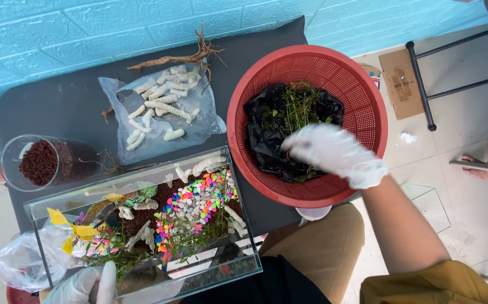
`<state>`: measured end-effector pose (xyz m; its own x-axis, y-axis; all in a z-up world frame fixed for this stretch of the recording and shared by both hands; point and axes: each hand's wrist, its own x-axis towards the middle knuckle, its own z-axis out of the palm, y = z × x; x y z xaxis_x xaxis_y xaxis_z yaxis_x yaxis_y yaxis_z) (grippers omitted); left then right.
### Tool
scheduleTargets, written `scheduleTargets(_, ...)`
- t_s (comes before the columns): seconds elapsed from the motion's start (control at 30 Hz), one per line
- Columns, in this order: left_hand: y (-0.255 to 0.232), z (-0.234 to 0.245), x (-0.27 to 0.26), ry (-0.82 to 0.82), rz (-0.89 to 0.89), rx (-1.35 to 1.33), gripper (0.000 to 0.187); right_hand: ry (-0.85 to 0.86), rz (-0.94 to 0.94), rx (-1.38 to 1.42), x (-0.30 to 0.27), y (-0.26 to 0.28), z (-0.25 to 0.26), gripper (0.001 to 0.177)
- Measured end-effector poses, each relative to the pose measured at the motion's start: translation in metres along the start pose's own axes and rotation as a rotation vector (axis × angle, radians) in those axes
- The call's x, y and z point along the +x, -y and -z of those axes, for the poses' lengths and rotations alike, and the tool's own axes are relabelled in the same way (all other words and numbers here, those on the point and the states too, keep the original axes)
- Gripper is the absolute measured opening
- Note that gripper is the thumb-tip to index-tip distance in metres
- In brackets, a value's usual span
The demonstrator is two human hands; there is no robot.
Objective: A person wearing gloves is decorating a small glass terrarium by arranging plants, colored stones, and other decorative elements.
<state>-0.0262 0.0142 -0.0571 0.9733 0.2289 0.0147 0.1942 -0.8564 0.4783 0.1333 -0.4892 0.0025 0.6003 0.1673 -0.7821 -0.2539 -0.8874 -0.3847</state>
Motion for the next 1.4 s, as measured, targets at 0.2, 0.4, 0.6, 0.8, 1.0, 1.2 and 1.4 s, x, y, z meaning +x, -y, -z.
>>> scheduleTargets(0.2, 0.009, 0.003, 0.003, 0.005, -0.107, 0.129, 0.035, -0.621, -0.284, 0.115, -0.005, -0.041, 0.021, 0.023)
scheduleTargets(0.4, -0.015, 0.014, 0.021, 0.077, -0.151, 0.078, 0.02, -0.433, -0.353, -0.233, 0.036, -0.052, -0.011, 0.017)
scheduleTargets(0.6, -0.045, 0.023, 0.028, -0.02, -0.344, -0.022, 0.021, -0.393, -0.325, -0.247, 0.024, -0.044, -0.03, 0.019)
scheduleTargets(0.8, -0.052, 0.031, 0.025, 0.08, -0.221, 0.398, 0.041, -0.186, -0.476, -0.176, 0.047, -0.028, -0.044, 0.062)
scheduleTargets(1.0, -0.047, 0.029, 0.025, 0.004, -0.357, 0.211, 0.029, -0.378, -0.282, -0.264, 0.075, -0.045, -0.05, 0.04)
scheduleTargets(1.2, -0.051, 0.032, 0.026, -0.004, -0.394, 0.131, 0.028, -0.338, -0.328, -0.058, 0.043, -0.006, -0.025, 0.032)
scheduleTargets(1.4, -0.05, 0.031, 0.021, 0.107, -0.137, 0.331, 0.028, -0.492, -0.302, 0.443, -0.013, 0.017, 0.017, 0.019)
